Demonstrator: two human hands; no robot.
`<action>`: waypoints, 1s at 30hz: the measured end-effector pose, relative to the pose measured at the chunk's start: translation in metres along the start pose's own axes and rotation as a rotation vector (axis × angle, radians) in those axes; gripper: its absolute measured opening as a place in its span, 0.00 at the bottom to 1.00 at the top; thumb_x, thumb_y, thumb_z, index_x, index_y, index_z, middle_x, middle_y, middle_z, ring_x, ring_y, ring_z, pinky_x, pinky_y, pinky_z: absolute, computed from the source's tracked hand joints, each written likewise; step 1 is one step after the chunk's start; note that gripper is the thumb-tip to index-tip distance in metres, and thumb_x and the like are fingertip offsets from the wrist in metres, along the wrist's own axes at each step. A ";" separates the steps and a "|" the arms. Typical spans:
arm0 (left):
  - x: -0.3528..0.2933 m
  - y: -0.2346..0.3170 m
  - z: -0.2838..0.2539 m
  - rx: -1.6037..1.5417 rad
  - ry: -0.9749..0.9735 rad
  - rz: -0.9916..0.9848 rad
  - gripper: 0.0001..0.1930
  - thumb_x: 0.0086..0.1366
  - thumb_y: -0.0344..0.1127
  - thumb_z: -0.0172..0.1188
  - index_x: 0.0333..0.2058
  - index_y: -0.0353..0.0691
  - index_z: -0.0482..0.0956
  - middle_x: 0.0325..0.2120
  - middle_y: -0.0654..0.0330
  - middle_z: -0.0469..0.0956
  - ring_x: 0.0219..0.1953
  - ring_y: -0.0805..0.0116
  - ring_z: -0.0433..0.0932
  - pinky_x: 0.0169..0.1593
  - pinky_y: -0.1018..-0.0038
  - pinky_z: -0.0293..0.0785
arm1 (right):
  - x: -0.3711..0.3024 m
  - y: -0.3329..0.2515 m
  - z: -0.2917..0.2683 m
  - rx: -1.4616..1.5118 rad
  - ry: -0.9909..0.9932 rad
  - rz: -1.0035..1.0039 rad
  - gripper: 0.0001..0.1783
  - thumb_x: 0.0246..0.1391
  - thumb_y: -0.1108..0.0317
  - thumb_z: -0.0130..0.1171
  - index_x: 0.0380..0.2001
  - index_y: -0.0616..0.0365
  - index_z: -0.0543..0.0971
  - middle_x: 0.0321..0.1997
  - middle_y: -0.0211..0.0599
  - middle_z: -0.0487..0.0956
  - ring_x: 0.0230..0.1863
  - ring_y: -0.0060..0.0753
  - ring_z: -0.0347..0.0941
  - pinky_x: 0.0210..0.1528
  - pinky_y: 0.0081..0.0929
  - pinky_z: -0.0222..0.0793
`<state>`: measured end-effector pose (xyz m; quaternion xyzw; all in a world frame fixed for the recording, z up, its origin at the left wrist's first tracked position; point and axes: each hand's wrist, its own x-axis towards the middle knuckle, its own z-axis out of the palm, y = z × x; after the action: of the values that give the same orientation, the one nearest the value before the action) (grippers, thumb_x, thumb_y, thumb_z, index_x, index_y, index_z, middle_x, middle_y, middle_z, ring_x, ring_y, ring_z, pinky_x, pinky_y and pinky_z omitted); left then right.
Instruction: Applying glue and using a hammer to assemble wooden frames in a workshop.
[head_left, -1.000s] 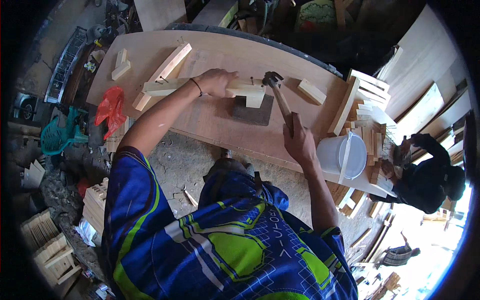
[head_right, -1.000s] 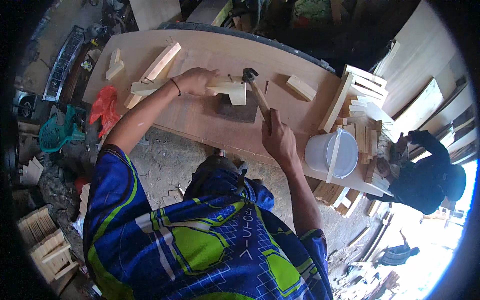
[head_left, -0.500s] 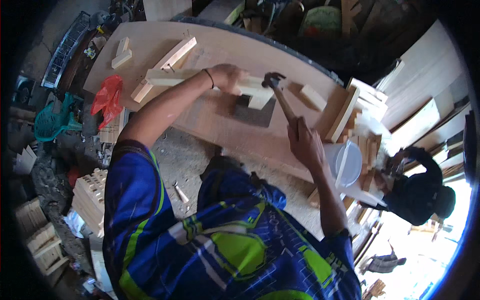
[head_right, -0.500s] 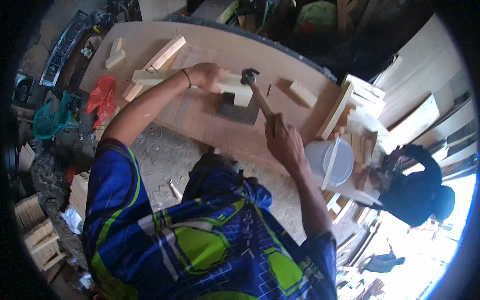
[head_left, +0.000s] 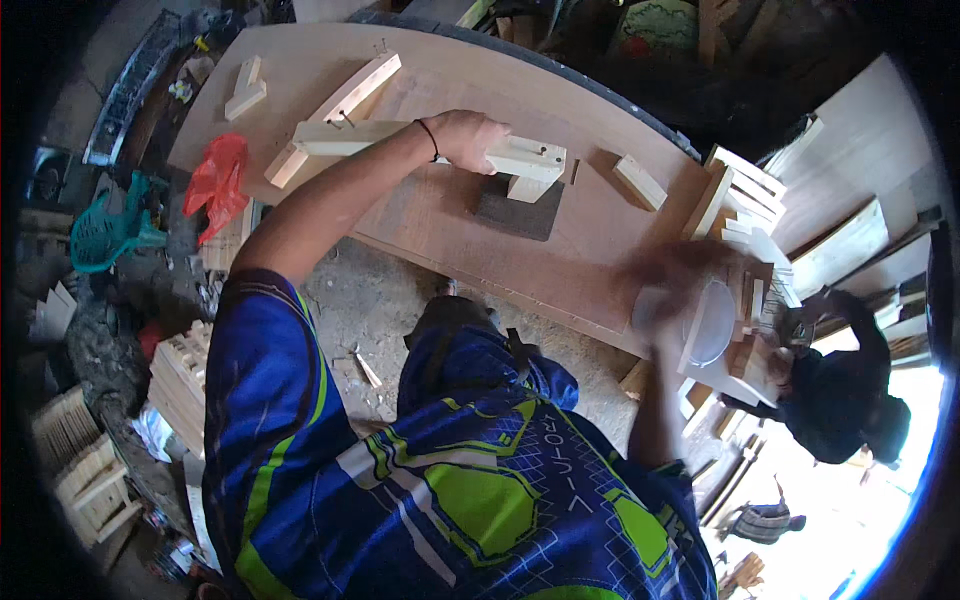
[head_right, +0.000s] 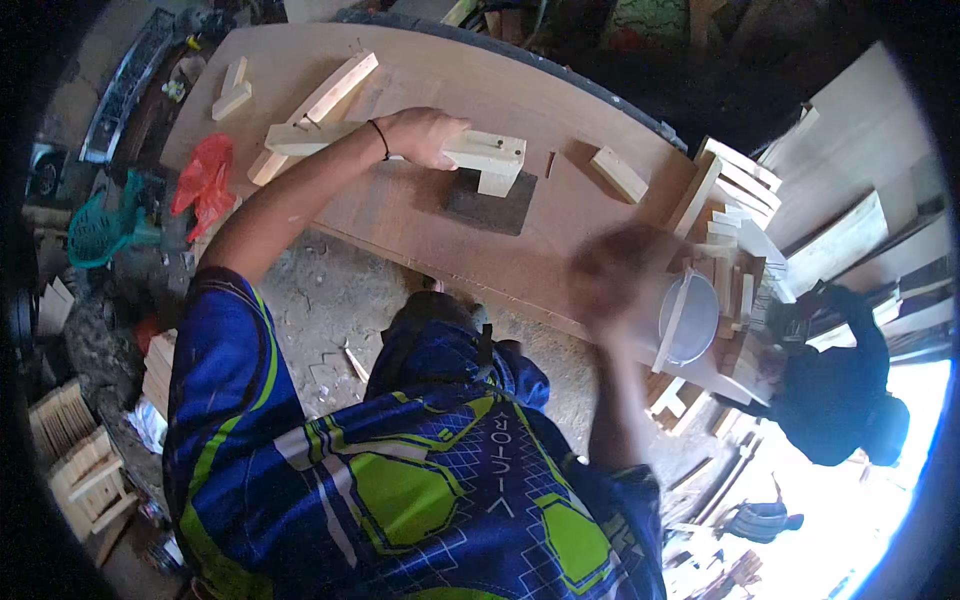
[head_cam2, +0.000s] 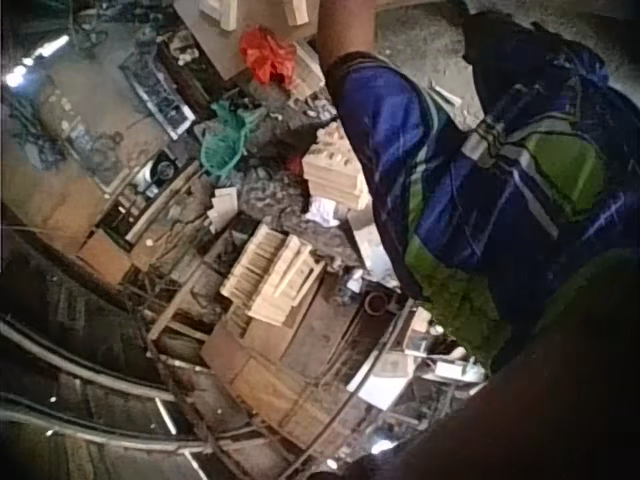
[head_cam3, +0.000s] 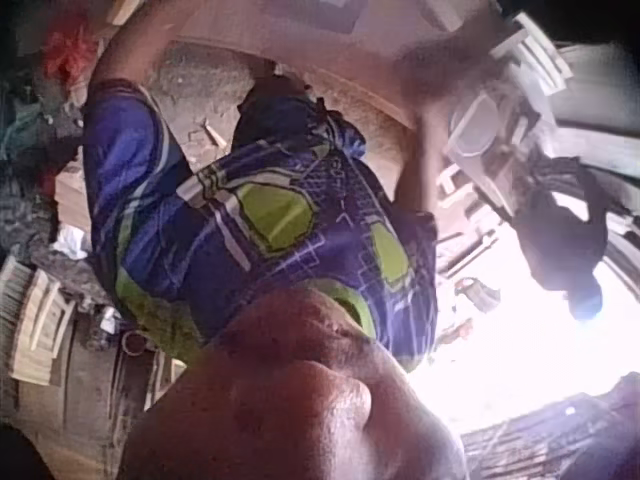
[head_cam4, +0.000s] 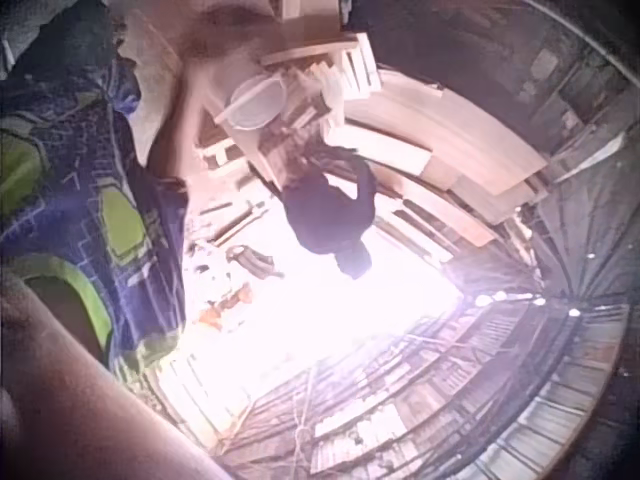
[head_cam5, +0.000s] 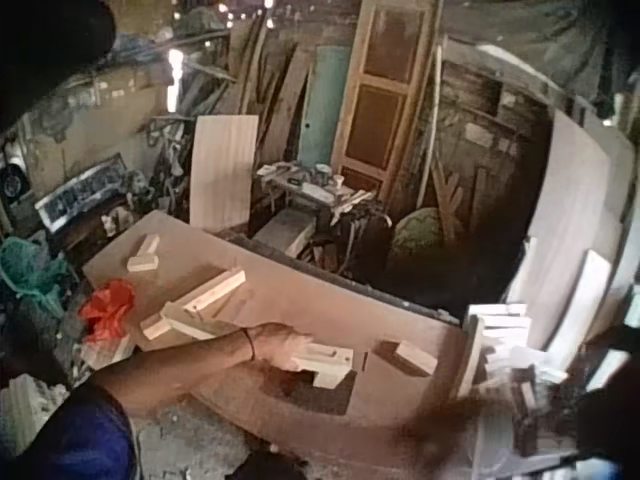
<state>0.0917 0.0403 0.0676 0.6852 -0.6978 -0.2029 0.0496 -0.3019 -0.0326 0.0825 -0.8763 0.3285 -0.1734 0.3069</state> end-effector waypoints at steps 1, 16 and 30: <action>0.000 -0.004 -0.001 -0.017 0.000 0.020 0.26 0.51 0.44 0.71 0.46 0.37 0.76 0.37 0.42 0.82 0.43 0.44 0.81 0.48 0.54 0.76 | 0.026 -0.026 0.063 -0.044 -0.074 0.061 0.16 0.67 0.59 0.52 0.47 0.61 0.70 0.30 0.56 0.79 0.32 0.62 0.78 0.28 0.50 0.73; -0.057 -0.019 0.033 -1.487 0.793 -0.462 0.36 0.75 0.62 0.42 0.65 0.35 0.64 0.62 0.50 0.68 0.65 0.60 0.65 0.64 0.68 0.65 | -0.002 0.154 0.147 -0.151 0.288 0.563 0.22 0.61 0.54 0.54 0.53 0.55 0.72 0.44 0.55 0.80 0.43 0.66 0.76 0.46 0.61 0.71; -0.075 -0.038 0.141 -1.764 0.946 -0.910 0.30 0.65 0.62 0.61 0.53 0.43 0.74 0.45 0.59 0.76 0.50 0.64 0.77 0.55 0.58 0.77 | 0.213 0.198 0.107 -0.498 0.021 0.288 0.26 0.51 0.63 0.61 0.55 0.54 0.70 0.56 0.48 0.70 0.60 0.57 0.68 0.56 0.54 0.72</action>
<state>0.0823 0.1443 -0.0588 0.6107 0.0998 -0.3464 0.7050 -0.1869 -0.2504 -0.1051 -0.8672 0.4851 -0.0510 0.1001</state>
